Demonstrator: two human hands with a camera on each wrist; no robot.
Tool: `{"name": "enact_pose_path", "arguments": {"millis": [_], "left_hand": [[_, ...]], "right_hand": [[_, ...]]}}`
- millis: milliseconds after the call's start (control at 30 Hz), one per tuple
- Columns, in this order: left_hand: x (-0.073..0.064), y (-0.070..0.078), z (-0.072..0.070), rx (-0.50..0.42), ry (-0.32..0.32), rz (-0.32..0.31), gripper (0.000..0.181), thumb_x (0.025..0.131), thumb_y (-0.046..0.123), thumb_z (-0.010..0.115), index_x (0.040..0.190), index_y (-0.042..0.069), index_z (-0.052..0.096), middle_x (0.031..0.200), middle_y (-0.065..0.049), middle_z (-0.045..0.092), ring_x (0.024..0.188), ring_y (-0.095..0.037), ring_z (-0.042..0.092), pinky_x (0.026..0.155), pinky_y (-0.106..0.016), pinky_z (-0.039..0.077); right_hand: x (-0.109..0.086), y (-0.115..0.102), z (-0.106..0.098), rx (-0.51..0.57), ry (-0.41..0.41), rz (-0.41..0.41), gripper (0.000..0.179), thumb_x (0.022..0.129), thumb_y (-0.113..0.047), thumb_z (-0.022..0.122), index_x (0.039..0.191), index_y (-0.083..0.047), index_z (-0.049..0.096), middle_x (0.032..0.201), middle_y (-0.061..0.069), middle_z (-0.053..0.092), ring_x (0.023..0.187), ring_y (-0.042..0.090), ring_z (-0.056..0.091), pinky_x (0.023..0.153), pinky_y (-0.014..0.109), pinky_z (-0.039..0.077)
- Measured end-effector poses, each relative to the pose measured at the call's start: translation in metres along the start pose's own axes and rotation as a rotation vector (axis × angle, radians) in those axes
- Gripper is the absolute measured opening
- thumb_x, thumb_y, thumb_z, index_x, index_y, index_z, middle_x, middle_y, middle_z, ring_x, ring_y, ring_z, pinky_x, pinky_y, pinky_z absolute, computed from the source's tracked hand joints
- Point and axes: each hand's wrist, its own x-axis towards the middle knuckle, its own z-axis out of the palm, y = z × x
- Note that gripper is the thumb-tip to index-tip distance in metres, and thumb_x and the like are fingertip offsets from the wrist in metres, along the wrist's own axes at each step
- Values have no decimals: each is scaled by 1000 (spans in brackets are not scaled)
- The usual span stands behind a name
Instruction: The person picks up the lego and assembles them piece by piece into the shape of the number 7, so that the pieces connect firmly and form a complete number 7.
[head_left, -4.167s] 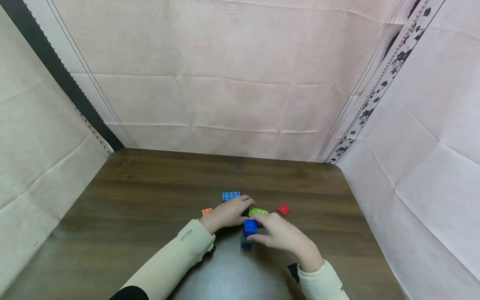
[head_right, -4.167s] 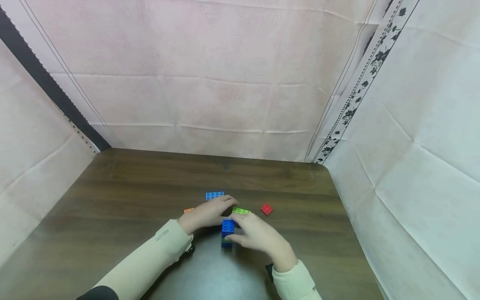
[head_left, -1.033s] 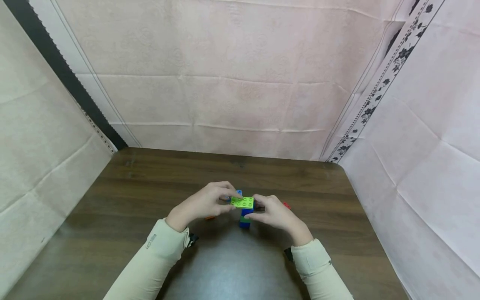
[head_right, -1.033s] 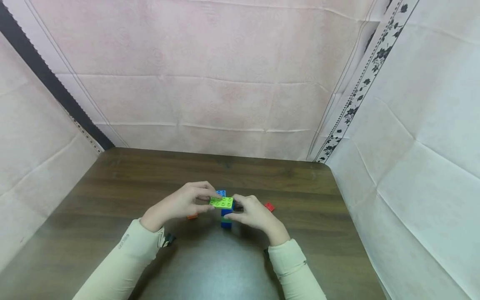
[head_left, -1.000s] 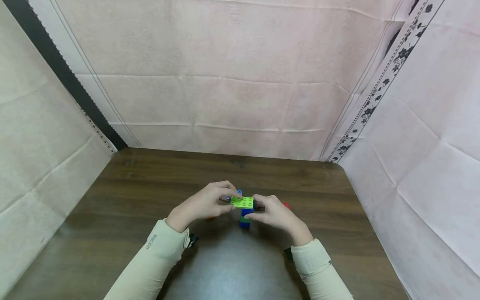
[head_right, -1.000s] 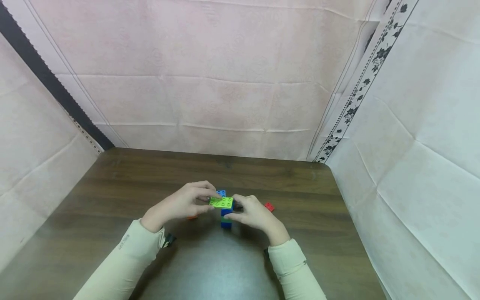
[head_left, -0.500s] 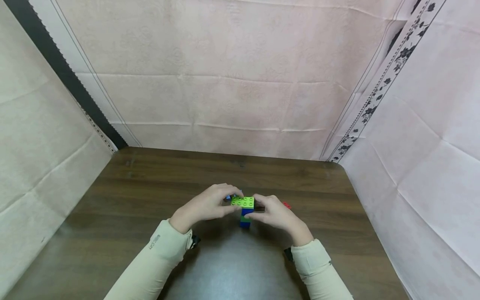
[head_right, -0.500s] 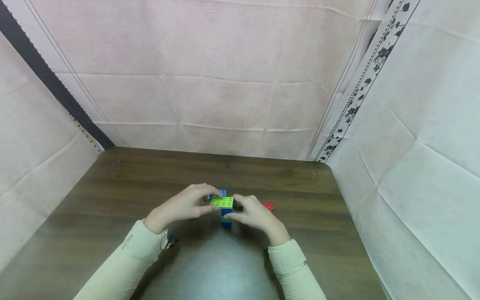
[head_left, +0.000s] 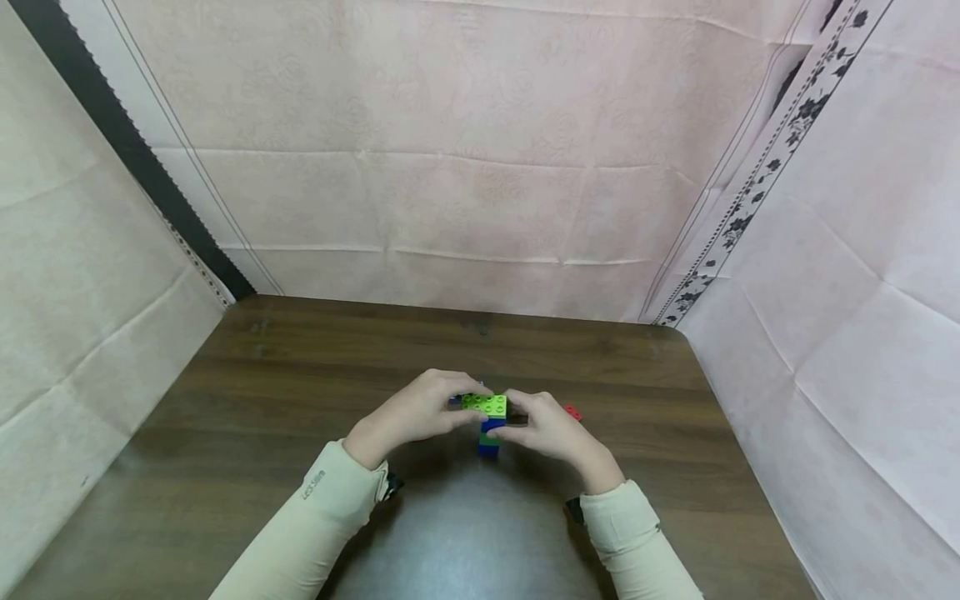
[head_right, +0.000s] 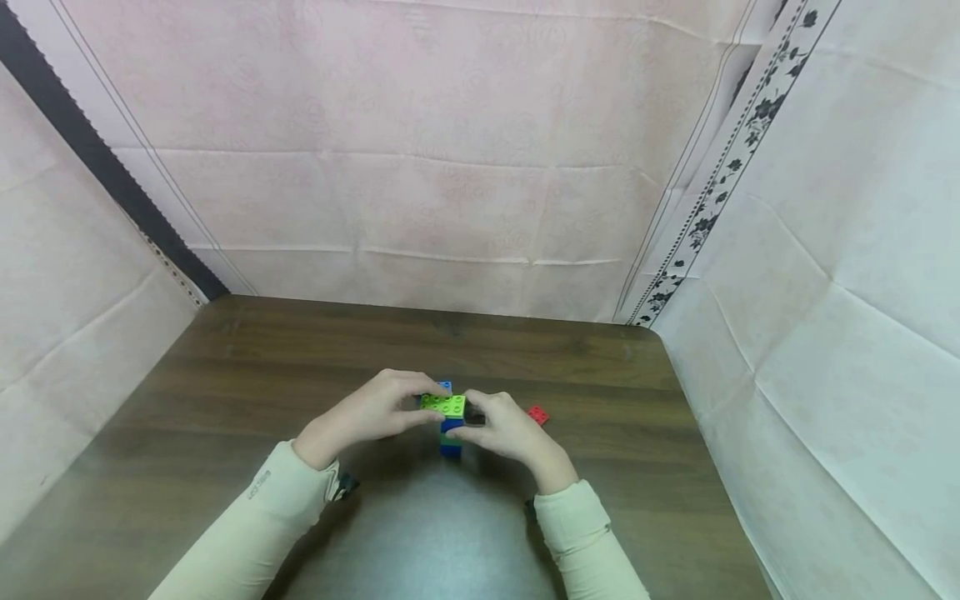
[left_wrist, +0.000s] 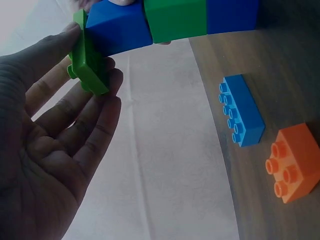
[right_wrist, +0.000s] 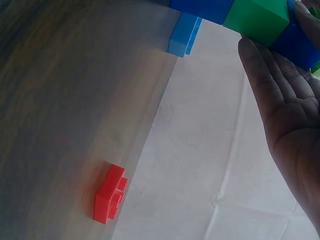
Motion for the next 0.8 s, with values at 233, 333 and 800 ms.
{"name": "enact_pose_path", "arguments": {"millis": [233,333,800], "left_hand": [[3,3,0,-5,5,23,30,93,27,76,120,13,74,111,2,70,89,-8,64,80,-34,59],[3,3,0,2,5,22,29,92,25,76,118,12,75,110,1,70,89,-7,64,79,-29,58],[4,7,-1,19,-4,0,27,93,26,76,116,12,76,110,2,71,92,-9,65,79,-21,55]], "right_hand": [[0,-1,0,-14,10,-7,24,91,-29,77,110,-23,63,101,-15,70,84,10,65,81,28,57],[-1,-1,0,-20,9,-2,24,91,-28,77,110,-23,63,100,-14,69,83,8,64,80,27,57],[0,-2,0,-19,0,15,24,92,-27,77,111,-22,64,102,-14,70,84,8,64,80,27,57]]}}
